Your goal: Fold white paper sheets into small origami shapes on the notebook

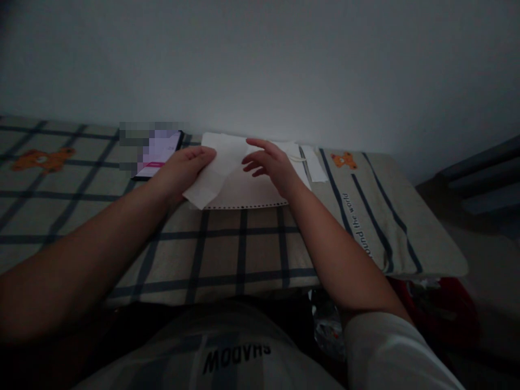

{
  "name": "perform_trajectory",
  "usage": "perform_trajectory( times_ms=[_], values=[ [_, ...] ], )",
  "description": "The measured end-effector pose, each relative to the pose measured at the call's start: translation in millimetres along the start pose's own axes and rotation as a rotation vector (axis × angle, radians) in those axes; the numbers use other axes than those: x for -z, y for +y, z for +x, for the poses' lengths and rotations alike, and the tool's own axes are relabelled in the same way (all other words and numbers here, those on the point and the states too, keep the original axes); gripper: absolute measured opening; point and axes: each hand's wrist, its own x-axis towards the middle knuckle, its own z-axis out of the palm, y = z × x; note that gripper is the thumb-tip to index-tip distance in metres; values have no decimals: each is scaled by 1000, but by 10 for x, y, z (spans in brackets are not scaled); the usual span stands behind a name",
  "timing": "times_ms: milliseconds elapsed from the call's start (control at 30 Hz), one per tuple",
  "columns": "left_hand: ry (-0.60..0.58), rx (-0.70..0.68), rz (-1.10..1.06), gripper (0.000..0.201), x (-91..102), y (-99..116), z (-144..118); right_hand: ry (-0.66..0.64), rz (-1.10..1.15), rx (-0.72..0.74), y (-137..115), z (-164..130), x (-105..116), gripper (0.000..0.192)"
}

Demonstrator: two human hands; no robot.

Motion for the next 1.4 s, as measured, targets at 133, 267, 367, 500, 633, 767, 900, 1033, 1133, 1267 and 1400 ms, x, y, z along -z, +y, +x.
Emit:
perform_trajectory(
  times_ms=[133, 267, 367, 500, 633, 767, 900, 1033, 1133, 1267, 1400],
  values=[
    [112, -58, -96, 17, 23, -60, 73, -173, -319, 87, -13, -68, -61, 42],
    [138, -99, -34, 19, 11, -44, 59, -305, -542, 189, -40, -107, -111, 37],
    [44, -30, -6, 18, -14, 3, 6, -349, -603, 259, -40, -91, -93, 36],
    [-29, 49, -18, 13, -39, 26, -35, -364, -604, 280, -13, -57, -30, 35],
    [-34, 34, -16, 13, -34, 6, -32, -345, -608, 290, 56, -28, 5, 38],
    [-20, 8, 9, 14, -25, -8, -27, -290, -611, 282, 116, -17, -22, 41],
    [-32, 5, 25, 15, -31, -9, -30, -264, -599, 273, 113, -29, -72, 40],
    [-47, 26, 35, 13, -18, -4, -35, -210, -529, 262, 110, -12, -69, 35],
    [-59, 44, 16, 12, 7, 8, -30, -80, -383, 247, 119, 20, -18, 30],
    [-81, 100, -22, 13, 36, 31, -15, -28, -96, 183, 90, 33, 55, 33],
    [-143, 137, -49, 15, 52, 44, -17, -149, 38, 69, -20, -4, 83, 39]
  ],
)
